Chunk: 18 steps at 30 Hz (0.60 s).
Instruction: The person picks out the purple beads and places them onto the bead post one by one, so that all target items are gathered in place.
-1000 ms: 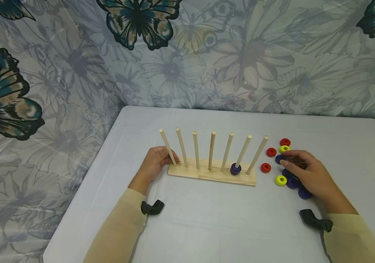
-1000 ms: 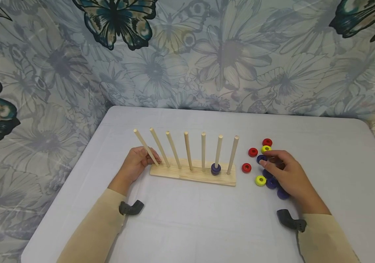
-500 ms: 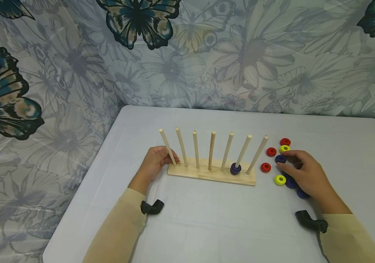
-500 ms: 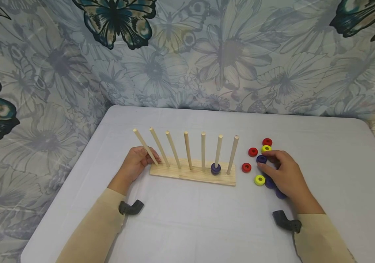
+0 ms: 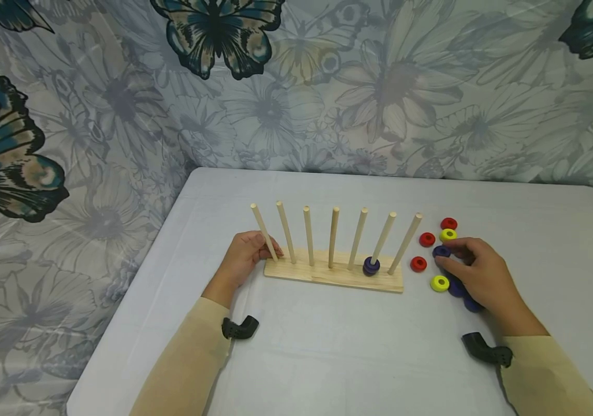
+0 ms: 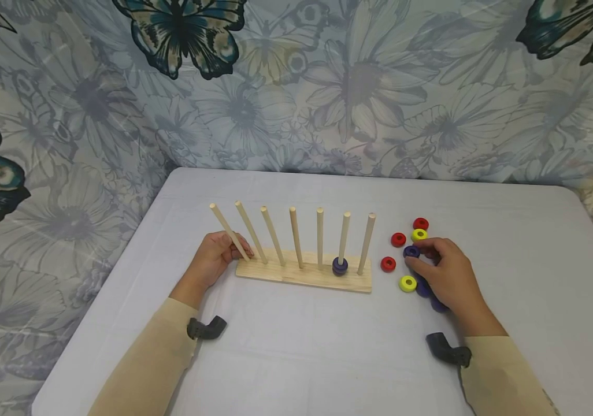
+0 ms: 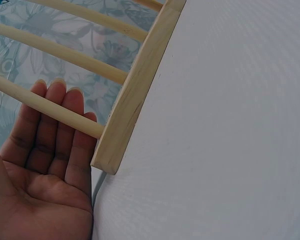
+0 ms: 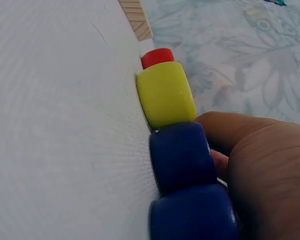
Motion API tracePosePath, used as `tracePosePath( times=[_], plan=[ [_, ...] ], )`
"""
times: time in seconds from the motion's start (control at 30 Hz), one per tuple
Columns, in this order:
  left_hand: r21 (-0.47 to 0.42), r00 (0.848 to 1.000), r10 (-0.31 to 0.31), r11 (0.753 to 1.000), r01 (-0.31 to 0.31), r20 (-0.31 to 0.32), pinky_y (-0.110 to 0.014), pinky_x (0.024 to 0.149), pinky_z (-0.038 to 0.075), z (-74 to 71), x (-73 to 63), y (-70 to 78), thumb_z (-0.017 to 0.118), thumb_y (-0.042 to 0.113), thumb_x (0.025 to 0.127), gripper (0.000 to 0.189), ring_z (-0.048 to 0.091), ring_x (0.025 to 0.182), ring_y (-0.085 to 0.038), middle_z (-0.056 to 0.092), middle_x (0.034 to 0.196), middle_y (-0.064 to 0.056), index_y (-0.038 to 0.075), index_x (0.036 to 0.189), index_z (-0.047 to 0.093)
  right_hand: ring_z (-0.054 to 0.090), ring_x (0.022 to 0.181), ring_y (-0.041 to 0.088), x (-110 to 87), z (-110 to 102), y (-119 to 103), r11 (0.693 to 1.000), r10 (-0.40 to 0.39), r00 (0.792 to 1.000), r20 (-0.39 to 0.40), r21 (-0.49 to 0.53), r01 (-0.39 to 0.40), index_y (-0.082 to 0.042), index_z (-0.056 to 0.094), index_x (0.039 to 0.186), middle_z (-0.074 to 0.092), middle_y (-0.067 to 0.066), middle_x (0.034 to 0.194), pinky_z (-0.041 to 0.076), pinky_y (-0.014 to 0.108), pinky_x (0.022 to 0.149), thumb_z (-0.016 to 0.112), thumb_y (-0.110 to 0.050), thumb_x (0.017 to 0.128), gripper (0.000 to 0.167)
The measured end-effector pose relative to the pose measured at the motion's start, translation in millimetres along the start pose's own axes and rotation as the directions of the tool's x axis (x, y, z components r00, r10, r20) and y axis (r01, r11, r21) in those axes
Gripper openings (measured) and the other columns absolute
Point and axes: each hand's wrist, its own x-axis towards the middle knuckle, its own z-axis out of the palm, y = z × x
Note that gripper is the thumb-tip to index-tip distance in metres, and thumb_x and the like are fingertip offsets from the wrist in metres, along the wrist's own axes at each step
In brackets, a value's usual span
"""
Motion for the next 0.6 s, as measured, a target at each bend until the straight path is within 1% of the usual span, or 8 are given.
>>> tracePosePath(
  times=[0.13, 0.27, 0.33, 0.4, 0.53, 0.6],
  plan=[
    [-0.001, 1.000, -0.003, 1.000, 0.003, -0.004, -0.031, 0.081, 0.064, -0.5, 0.1, -1.2, 0.070, 0.069, 0.094, 0.092, 0.077, 0.088, -0.018, 0.079, 0.093, -0.006, -0.023, 0.100, 0.066, 0.055, 0.112, 0.047, -0.5, -0.4, 0.9, 1.000, -0.004, 1.000, -0.002, -0.004, 0.004, 0.009, 0.056, 0.145, 0.058, 0.029, 0.127, 0.051, 0.059, 0.089, 0.075, -0.023, 0.106, 0.054],
    [-0.007, 1.000, -0.007, 1.000, 0.007, -0.007, -0.031, 0.081, 0.064, -0.8, 0.1, -2.0, 0.071, 0.069, 0.094, 0.082, 0.077, 0.088, -0.018, 0.079, 0.093, -0.007, -0.013, 0.097, 0.074, 0.055, 0.108, 0.043, -1.2, -0.1, 1.6, 1.000, -0.016, 1.000, -0.011, -0.011, 0.016, 0.008, 0.058, 0.145, 0.060, 0.026, 0.122, 0.049, 0.046, 0.084, 0.074, -0.025, 0.107, 0.052],
    [-0.016, 1.000, -0.008, 1.000, 0.008, -0.006, -0.031, 0.082, 0.064, -1.0, 0.0, -2.3, 0.071, 0.068, 0.094, 0.078, 0.077, 0.089, -0.018, 0.079, 0.093, -0.007, -0.010, 0.097, 0.076, 0.055, 0.106, 0.041, -1.0, -0.3, 2.2, 1.000, -0.026, 1.000, -0.018, -0.007, 0.026, 0.007, 0.059, 0.144, 0.061, 0.025, 0.120, 0.047, 0.041, 0.082, 0.073, -0.024, 0.108, 0.050],
    [-0.028, 1.000, -0.005, 1.000, 0.005, -0.004, -0.031, 0.082, 0.064, -1.4, -0.3, -2.7, 0.072, 0.066, 0.095, 0.078, 0.077, 0.089, -0.018, 0.079, 0.093, -0.007, -0.011, 0.097, 0.075, 0.055, 0.104, 0.039, -0.9, -0.7, 2.8, 0.999, -0.036, 0.999, -0.023, -0.005, 0.036, 0.007, 0.059, 0.144, 0.061, 0.024, 0.118, 0.045, 0.038, 0.079, 0.073, -0.023, 0.108, 0.050],
    [-0.043, 1.000, -0.002, 0.999, 0.002, -0.002, -0.032, 0.083, 0.064, -1.3, -0.4, -2.2, 0.072, 0.065, 0.095, 0.088, 0.077, 0.089, -0.018, 0.079, 0.093, -0.007, -0.022, 0.100, 0.067, 0.055, 0.102, 0.036, -2.0, -0.5, 1.6, 0.999, -0.048, 0.998, -0.048, -0.006, 0.048, 0.006, 0.062, 0.143, 0.062, 0.022, 0.116, 0.043, 0.032, 0.077, 0.074, -0.022, 0.107, 0.046],
    [-0.041, 1.000, -0.001, 0.999, 0.001, -0.001, -0.031, 0.082, 0.064, -1.0, -0.2, -1.7, 0.072, 0.066, 0.095, 0.091, 0.077, 0.089, -0.018, 0.079, 0.093, -0.007, -0.025, 0.101, 0.064, 0.056, 0.102, 0.034, -3.2, -0.1, 0.1, 0.999, -0.050, 0.997, -0.067, -0.006, 0.050, 0.005, 0.063, 0.142, 0.063, 0.021, 0.116, 0.044, 0.029, 0.077, 0.074, -0.021, 0.107, 0.044]
  ],
)
